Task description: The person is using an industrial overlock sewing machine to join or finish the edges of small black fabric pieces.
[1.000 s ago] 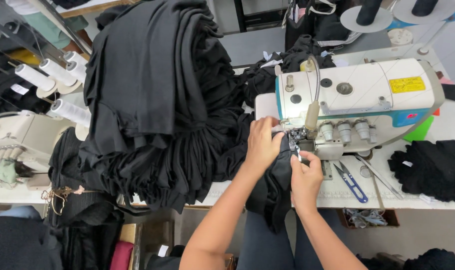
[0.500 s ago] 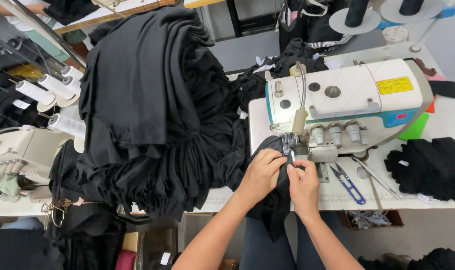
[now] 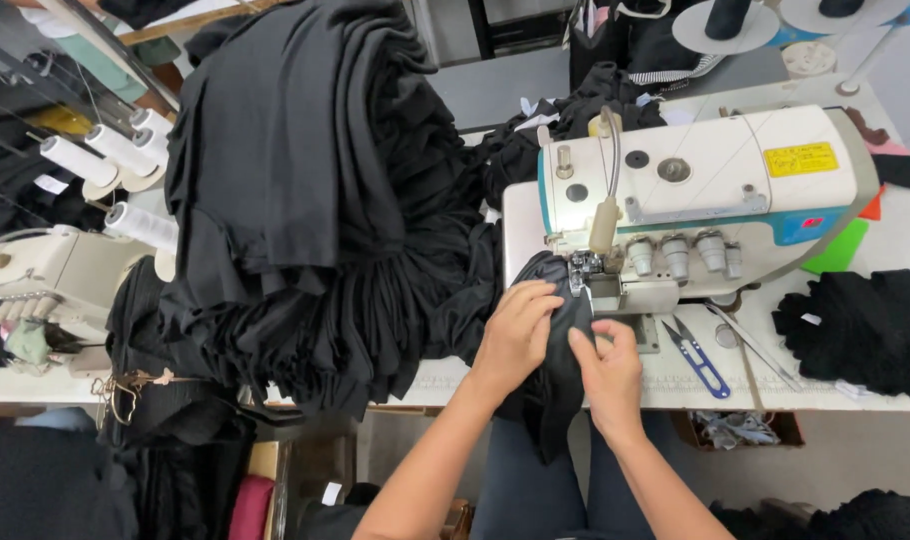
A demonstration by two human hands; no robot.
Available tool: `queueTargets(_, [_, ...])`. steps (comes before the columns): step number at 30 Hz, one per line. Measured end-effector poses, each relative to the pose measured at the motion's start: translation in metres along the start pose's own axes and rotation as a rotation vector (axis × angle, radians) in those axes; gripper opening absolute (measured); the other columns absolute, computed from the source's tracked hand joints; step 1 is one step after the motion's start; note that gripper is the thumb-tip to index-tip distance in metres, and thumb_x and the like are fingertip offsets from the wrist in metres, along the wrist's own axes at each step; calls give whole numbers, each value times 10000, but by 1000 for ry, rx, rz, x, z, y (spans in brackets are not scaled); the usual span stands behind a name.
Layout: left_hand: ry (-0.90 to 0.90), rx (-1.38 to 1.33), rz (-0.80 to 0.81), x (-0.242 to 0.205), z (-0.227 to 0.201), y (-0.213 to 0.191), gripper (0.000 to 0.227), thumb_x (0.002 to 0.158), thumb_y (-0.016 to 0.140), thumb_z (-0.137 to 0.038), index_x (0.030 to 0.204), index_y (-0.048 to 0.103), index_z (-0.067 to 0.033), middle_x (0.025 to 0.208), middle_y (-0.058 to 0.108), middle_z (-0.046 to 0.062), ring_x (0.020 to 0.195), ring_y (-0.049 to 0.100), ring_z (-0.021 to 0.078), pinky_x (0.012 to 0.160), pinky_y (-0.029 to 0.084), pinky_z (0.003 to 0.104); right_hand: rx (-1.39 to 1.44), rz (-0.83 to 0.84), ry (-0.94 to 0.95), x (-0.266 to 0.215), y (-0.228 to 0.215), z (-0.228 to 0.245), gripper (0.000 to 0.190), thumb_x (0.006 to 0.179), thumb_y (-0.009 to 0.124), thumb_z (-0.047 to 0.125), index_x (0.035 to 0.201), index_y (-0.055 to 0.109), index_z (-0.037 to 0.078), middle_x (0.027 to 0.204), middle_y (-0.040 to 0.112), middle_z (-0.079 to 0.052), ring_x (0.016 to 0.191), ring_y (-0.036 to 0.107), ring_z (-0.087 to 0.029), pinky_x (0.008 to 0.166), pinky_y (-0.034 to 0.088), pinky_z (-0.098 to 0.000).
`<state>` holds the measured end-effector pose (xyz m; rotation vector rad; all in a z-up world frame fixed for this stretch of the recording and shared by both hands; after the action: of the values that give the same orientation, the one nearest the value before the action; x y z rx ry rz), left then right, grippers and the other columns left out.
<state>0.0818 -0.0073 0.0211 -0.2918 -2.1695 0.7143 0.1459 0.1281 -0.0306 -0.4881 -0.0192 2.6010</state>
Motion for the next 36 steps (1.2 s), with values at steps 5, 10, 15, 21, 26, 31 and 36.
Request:
queueTargets(5, [-168, -87, -284, -50, -52, -27, 142, 1000, 503, 66, 1023, 642, 44, 1001, 674, 175, 940, 675, 306, 869, 556, 373, -305, 439, 162, -36, -7, -12, 366, 910, 694, 338, 1205, 712, 121, 1100, 762, -54, 1011, 721, -204, 810, 511, -347])
queueTargets(10, [-1024, -305, 1, -133, -46, -14, 312, 1026, 492, -422, 1105, 609, -144, 845, 598, -15, 710, 554, 123, 722, 421, 310, -54, 640, -33, -34, -37, -58, 507, 975, 767, 195, 710, 337, 153, 678, 299, 32, 624, 324, -110, 638, 283, -310])
queueTargets(15, [-1146, -485, 102, -164, -61, 10, 313, 996, 569, -463, 1043, 550, -155, 894, 530, -30, 818, 525, 110, 765, 401, 306, -12, 498, 146, -49, -32, -54, 240, 991, 681, 183, 923, 479, 72, 838, 445, -56, 738, 454, -178, 704, 464, -388])
queueTargets(21, [-957, -742, 477, -206, -57, 22, 314, 959, 695, -338, 1178, 613, -129, 1123, 635, -21, 1053, 587, 137, 872, 473, 308, 93, 371, -10, -30, -45, -89, 253, 968, 706, 146, 828, 498, 115, 719, 484, 18, 673, 488, -78, 624, 444, -297])
queueTargets(26, [-687, -776, 705, -182, -98, -52, 336, 1006, 692, -326, 804, 484, -154, 760, 439, -121, 795, 401, 3, 711, 354, 223, -483, 310, -444, -60, -57, -45, 570, 981, 561, 214, 1525, 462, 78, 1502, 556, -140, 1315, 586, -332, 1040, 515, -490])
queueTargets(31, [-511, -805, 694, -136, -121, -102, 214, 1011, 661, -322, 1025, 546, -142, 882, 510, -68, 787, 476, 85, 725, 403, 263, -318, 744, -1349, -128, -33, 3, 348, 1036, 541, 266, 1223, 644, -9, 1196, 720, -159, 1301, 614, -376, 1197, 225, -722])
queueTargets(36, [-639, -416, 932, -123, -89, -132, 549, 864, 752, -364, 1303, 509, -143, 1182, 696, 44, 1093, 668, 228, 880, 533, 350, -565, 379, -1152, -45, -90, -12, 466, 826, 391, -38, 1151, 716, 44, 1144, 738, -124, 1185, 670, -322, 1022, 551, -429])
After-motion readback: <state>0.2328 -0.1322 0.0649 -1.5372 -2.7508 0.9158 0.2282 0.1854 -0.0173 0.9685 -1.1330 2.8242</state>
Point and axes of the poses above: each hand's wrist, its own x-axis towards the middle knuckle, its own y-axis out of the palm, z = x × y, the point moved 3 cm from there along x, towards the middle knuckle
